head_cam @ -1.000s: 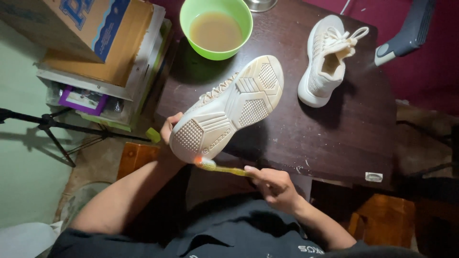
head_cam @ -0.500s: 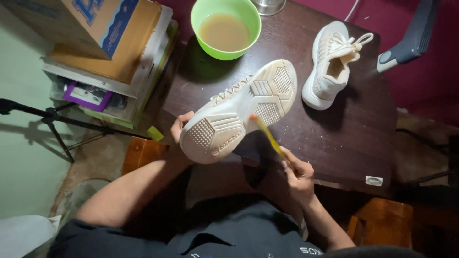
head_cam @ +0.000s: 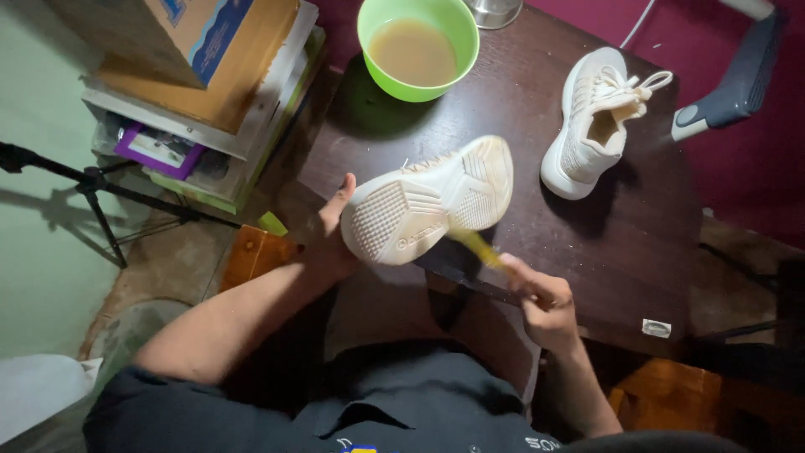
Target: The person scrubs a white sneaker with a yellow toothbrush, focusing on the upper fabric, laces, and the sole. They rotate the shoe to clean different angles and the bottom tread, then place it on the table next to the other shoe.
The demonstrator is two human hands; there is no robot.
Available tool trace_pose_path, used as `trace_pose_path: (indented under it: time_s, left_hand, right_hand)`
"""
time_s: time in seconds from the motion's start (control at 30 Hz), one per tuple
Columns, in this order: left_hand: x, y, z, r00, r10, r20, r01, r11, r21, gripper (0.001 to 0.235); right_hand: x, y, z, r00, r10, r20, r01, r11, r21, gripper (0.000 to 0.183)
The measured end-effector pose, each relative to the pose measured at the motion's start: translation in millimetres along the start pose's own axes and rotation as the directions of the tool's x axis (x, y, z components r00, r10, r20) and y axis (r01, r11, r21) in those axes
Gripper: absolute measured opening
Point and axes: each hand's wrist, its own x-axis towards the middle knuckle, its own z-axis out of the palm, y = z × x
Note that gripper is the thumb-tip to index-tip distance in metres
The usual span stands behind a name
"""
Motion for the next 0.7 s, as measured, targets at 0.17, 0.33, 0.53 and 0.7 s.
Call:
trace_pose_path:
  time_s: [0.17, 0.33, 0.53, 0.7]
  left_hand:
    - [-9.4, -23.2, 0.7, 0.964, 0.201, 0.172, -0.21, 0.977, 0.035, 0.056]
    - [-4.7, -30.3, -19.1, 0.902, 0.271, 0.335, -0.308, 0.95, 0.059, 0.049]
    - [-5.0, -32.5, -45.5, 0.859, 0.192, 0.475, -0.308, 0.934, 0.18, 0.079]
    - [-54.6, -36.6, -14.5, 0.792, 0.252, 0.557, -0.498, 0.793, 0.35, 0.066]
  right_hand:
    - [44.0, -70.0, -9.9, 0.951, -0.188, 0.243, 0.208, 0.976, -0.059, 0.024]
    - [75.9, -100.8, -34.7, 0.885, -0.214, 0.414, 0.271, 0.959, -0.083, 0.024]
    - [102.6, -86.2, -65.8, 0.762, -0.192, 0.618, 0.344, 0.929, -0.135, 0.036]
    - [116.7, -91.4, -66.4, 0.915, -0.173, 0.364, 0.245, 0.956, -0.163, 0.04]
